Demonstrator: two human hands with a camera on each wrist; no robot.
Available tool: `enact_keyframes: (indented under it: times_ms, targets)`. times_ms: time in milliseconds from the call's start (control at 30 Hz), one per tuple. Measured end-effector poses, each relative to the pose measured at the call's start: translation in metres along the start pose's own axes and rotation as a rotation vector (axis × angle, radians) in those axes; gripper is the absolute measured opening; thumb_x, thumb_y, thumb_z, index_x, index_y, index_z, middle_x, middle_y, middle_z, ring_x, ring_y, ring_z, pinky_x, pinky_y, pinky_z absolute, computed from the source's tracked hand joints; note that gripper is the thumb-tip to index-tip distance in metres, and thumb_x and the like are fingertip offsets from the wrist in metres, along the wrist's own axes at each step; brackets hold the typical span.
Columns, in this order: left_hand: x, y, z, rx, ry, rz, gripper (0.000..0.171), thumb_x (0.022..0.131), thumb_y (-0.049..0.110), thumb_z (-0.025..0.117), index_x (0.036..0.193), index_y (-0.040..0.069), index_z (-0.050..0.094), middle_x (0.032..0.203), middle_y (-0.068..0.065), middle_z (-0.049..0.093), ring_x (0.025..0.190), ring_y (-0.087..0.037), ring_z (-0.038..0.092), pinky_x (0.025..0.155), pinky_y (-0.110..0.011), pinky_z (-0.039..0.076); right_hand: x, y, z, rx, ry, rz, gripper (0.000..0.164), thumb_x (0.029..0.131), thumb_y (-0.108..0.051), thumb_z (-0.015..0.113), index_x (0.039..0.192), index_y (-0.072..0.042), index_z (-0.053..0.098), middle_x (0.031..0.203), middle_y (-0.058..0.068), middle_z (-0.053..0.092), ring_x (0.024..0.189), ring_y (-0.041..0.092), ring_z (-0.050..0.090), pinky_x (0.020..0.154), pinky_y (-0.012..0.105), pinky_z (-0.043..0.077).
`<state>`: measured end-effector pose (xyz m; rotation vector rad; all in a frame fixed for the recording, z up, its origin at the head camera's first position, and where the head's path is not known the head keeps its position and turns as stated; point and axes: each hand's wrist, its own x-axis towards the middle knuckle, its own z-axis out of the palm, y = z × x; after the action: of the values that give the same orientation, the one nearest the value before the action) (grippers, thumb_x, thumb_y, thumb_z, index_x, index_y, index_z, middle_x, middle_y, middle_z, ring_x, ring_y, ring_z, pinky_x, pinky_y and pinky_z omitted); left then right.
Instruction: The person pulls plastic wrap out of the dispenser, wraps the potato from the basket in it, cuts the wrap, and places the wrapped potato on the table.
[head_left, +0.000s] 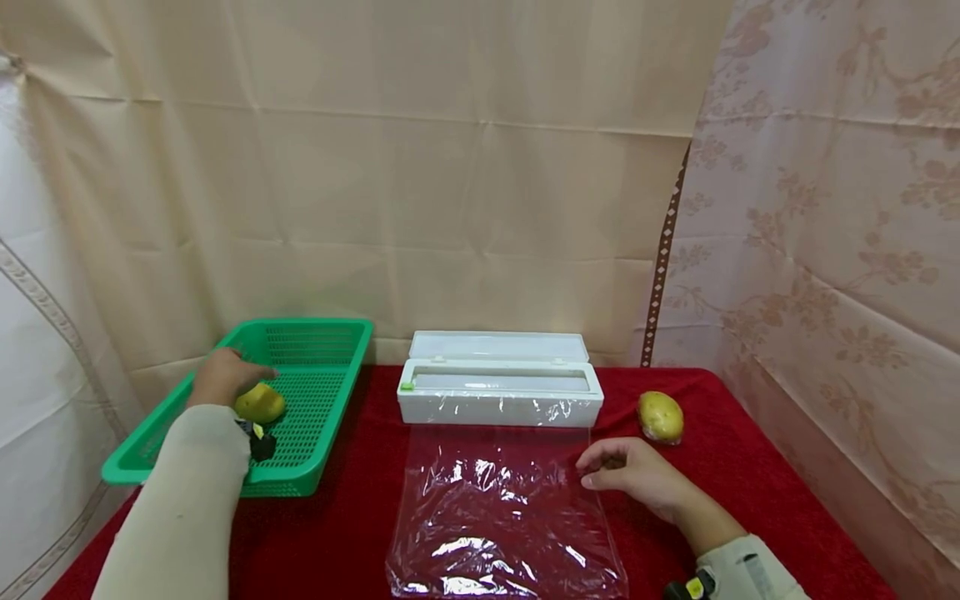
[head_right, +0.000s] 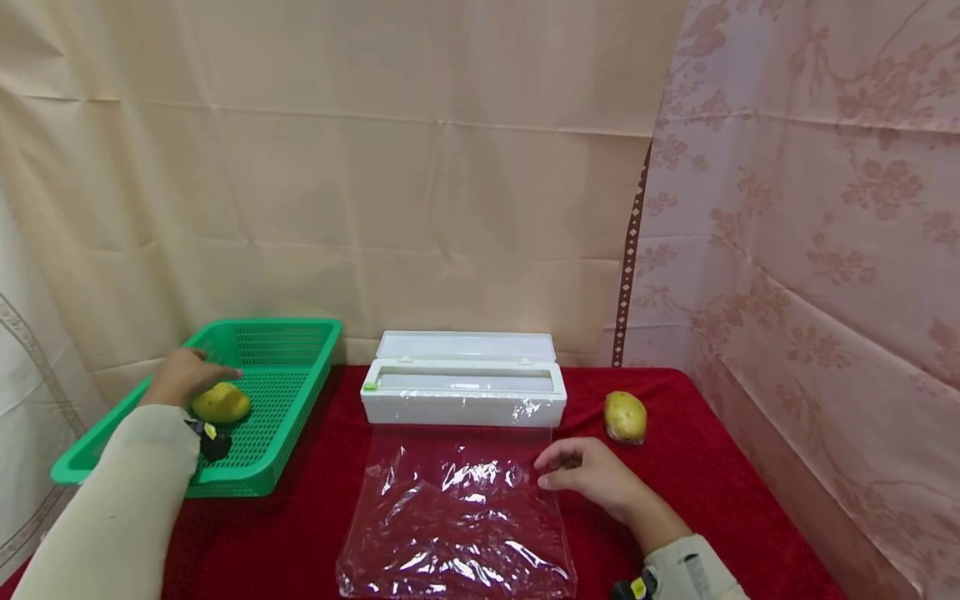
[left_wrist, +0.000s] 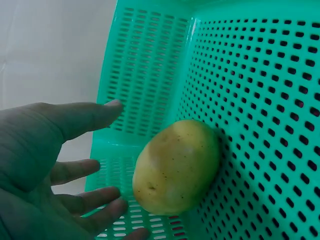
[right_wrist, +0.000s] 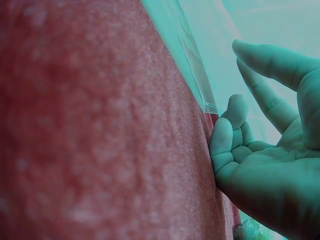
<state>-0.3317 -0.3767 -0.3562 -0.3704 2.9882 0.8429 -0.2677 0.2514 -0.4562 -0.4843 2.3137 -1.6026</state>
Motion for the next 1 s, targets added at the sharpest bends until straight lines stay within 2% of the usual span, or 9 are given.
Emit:
enact_keyframes:
  times_ms: [133, 200, 333, 467, 800, 1000]
  targets:
    - [0.0032, -0.0030, 0.0009, 0.026, -0.079, -0.021, 0.083, 0.091, 0.043, 0.071, 0.132, -0.025, 0.045, 0.132, -0.044, 0.051, 0.110, -0.049, 0.056, 0.091, -0.056, 0.053, -0.0001, 0.0000, -0.0001, -0.003, 0.000, 0.003, 0.033, 0.087, -0.013, 0.081, 0.113, 0.006, 0.071, 0.099, 0.009, 0.070, 0.090, 0.017, 0.064, 0.080, 0.029, 0.054]
    - [0.0048, -0.0040, 0.0012, 0.028, -0.126, -0.039, 0.081, 0.091, 0.044, 0.071, 0.128, -0.024, 0.048, 0.124, -0.040, 0.055, 0.102, -0.041, 0.056, 0.083, -0.050, 0.054, -0.0001, -0.0001, 0.0002, -0.004, 0.002, 0.006, 0.033, 0.087, -0.013, 0.081, 0.113, 0.005, 0.071, 0.099, 0.009, 0.070, 0.090, 0.018, 0.064, 0.080, 0.029, 0.054]
    - [0.0038, -0.0037, 0.0011, 0.005, -0.185, -0.060, 0.077, 0.089, 0.040, 0.074, 0.126, -0.023, 0.048, 0.115, -0.033, 0.056, 0.097, -0.039, 0.055, 0.077, -0.044, 0.054, -0.0002, -0.0005, 0.0007, -0.004, 0.007, 0.011, 0.033, 0.087, -0.014, 0.081, 0.113, 0.006, 0.071, 0.099, 0.010, 0.070, 0.089, 0.018, 0.064, 0.079, 0.029, 0.054]
    - [0.0007, -0.0026, 0.0014, 0.002, -0.188, -0.059, 0.072, 0.087, 0.037, 0.078, 0.122, -0.020, 0.051, 0.110, -0.031, 0.058, 0.094, -0.038, 0.057, 0.074, -0.043, 0.054, -0.0004, -0.0009, 0.0005, -0.008, 0.007, 0.014, 0.033, 0.087, -0.014, 0.081, 0.113, 0.006, 0.071, 0.099, 0.010, 0.070, 0.089, 0.018, 0.064, 0.079, 0.029, 0.054]
    - [0.0027, -0.0026, 0.0035, 0.052, -0.206, -0.038, 0.079, 0.083, 0.045, 0.082, 0.121, -0.018, 0.055, 0.113, -0.032, 0.060, 0.095, -0.038, 0.058, 0.075, -0.043, 0.054, -0.0025, -0.0016, -0.0017, -0.001, 0.007, 0.018, 0.032, 0.087, -0.012, 0.081, 0.113, 0.005, 0.071, 0.100, 0.012, 0.069, 0.089, 0.019, 0.063, 0.079, 0.030, 0.054]
    - [0.0031, -0.0007, 0.0035, 0.039, -0.190, -0.058, 0.075, 0.083, 0.046, 0.083, 0.115, -0.017, 0.056, 0.106, -0.029, 0.060, 0.093, -0.036, 0.057, 0.074, -0.042, 0.053, -0.0025, -0.0014, -0.0019, 0.001, 0.011, 0.018, 0.033, 0.088, -0.012, 0.081, 0.113, 0.006, 0.070, 0.101, 0.012, 0.070, 0.090, 0.019, 0.064, 0.080, 0.030, 0.054]
